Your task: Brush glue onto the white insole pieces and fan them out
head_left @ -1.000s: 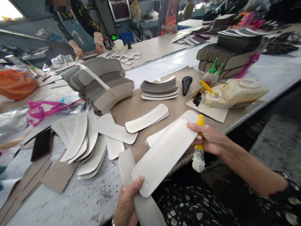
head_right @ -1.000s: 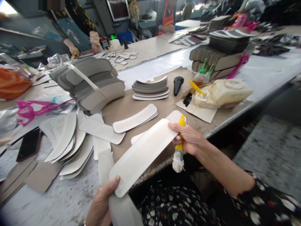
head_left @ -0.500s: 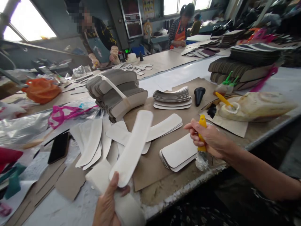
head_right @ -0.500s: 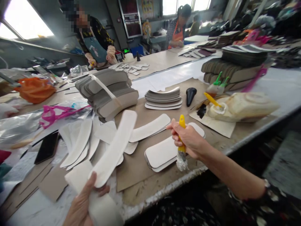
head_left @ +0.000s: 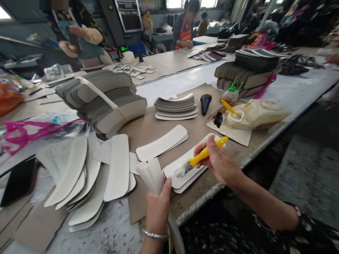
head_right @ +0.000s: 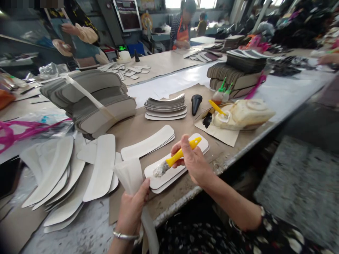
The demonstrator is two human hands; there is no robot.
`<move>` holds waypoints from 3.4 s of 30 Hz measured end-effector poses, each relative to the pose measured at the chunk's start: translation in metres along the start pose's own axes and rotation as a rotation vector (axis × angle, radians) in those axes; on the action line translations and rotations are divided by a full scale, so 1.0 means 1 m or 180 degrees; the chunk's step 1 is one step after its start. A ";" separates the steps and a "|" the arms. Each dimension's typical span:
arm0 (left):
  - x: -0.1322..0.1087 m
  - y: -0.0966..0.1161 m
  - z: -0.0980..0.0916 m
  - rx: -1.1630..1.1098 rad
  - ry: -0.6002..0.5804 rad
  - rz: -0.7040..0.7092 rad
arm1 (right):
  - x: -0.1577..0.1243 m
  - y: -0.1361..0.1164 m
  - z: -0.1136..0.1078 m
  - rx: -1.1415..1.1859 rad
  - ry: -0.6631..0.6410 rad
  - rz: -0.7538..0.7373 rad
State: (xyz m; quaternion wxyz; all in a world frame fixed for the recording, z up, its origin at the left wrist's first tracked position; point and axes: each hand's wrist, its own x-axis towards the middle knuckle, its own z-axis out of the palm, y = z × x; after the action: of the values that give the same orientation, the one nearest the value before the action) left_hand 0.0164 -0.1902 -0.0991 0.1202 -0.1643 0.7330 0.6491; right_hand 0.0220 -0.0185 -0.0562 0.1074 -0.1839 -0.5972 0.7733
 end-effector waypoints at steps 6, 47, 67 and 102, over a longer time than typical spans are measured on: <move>0.004 -0.011 -0.005 0.0304 -0.0186 0.0009 | -0.002 0.020 -0.002 -0.0428 -0.0158 -0.0081; -0.044 0.027 0.001 -0.1024 -0.0491 -0.0182 | -0.027 -0.031 -0.020 -0.2170 -0.0668 -0.1165; -0.069 -0.007 0.026 -0.1302 -0.0395 -0.0868 | -0.046 0.015 0.009 -0.0972 -0.0538 -0.0166; 0.004 0.010 -0.007 0.0300 -0.0394 -0.0468 | 0.056 -0.013 0.029 -0.4809 -0.3215 -0.0426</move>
State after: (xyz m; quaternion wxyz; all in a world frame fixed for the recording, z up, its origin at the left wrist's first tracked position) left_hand 0.0094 -0.1966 -0.0905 0.2201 -0.1715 0.7398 0.6122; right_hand -0.0420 -0.0190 -0.0464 -0.2714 0.1904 -0.9303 0.1569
